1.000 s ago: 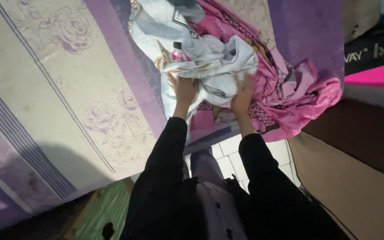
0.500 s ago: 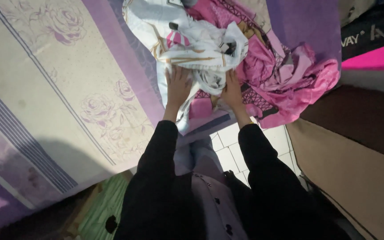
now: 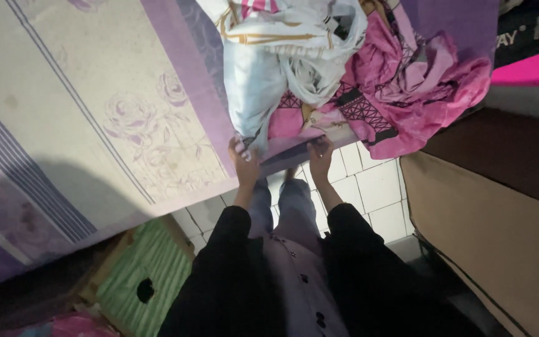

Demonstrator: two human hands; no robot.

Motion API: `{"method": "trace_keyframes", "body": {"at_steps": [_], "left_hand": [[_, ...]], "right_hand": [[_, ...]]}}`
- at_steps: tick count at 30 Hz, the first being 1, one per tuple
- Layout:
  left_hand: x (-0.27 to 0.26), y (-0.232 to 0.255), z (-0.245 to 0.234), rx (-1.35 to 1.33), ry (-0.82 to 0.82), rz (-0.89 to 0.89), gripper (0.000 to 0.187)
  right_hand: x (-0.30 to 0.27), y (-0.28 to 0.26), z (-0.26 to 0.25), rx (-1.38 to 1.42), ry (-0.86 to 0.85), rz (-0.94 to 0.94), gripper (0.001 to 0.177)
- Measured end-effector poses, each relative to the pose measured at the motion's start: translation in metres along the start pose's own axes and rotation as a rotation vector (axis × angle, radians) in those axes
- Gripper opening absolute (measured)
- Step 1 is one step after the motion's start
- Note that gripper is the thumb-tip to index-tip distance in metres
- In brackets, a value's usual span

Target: The person removes a folded blanket and a pillow from a bed, then strips the fitted sheet off the mattress. The person folds the removed sheet and places it on the floor beside the bed.

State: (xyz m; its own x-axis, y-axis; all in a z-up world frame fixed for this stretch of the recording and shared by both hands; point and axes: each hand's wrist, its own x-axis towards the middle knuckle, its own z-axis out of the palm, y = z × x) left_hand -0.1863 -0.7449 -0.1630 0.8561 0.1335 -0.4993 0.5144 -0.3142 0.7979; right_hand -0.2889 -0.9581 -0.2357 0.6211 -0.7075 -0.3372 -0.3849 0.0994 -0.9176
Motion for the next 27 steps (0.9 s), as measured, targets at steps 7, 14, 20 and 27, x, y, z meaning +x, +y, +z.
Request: {"method": "trace_keyframes", "body": {"at_steps": [7,14,20,27], "left_hand": [[0.027,-0.094,0.019,-0.097,-0.175,-0.269,0.060],[-0.001,-0.001,0.016,-0.211,-0.055,0.105,0.014],[-0.046,0.046,-0.003,-0.278,0.126,0.277,0.033],[0.021,0.196,-0.017,-0.508,0.298,0.324,0.027]], "right_hand": [[0.060,-0.017,-0.006,0.343,0.110,0.504,0.032],[0.097,-0.160,0.002,0.398,0.428,0.477,0.037],[0.054,-0.278,-0.020,0.340,0.550,0.052,0.010],[0.060,-0.365,0.022,0.181,0.460,-0.185,0.012]]}}
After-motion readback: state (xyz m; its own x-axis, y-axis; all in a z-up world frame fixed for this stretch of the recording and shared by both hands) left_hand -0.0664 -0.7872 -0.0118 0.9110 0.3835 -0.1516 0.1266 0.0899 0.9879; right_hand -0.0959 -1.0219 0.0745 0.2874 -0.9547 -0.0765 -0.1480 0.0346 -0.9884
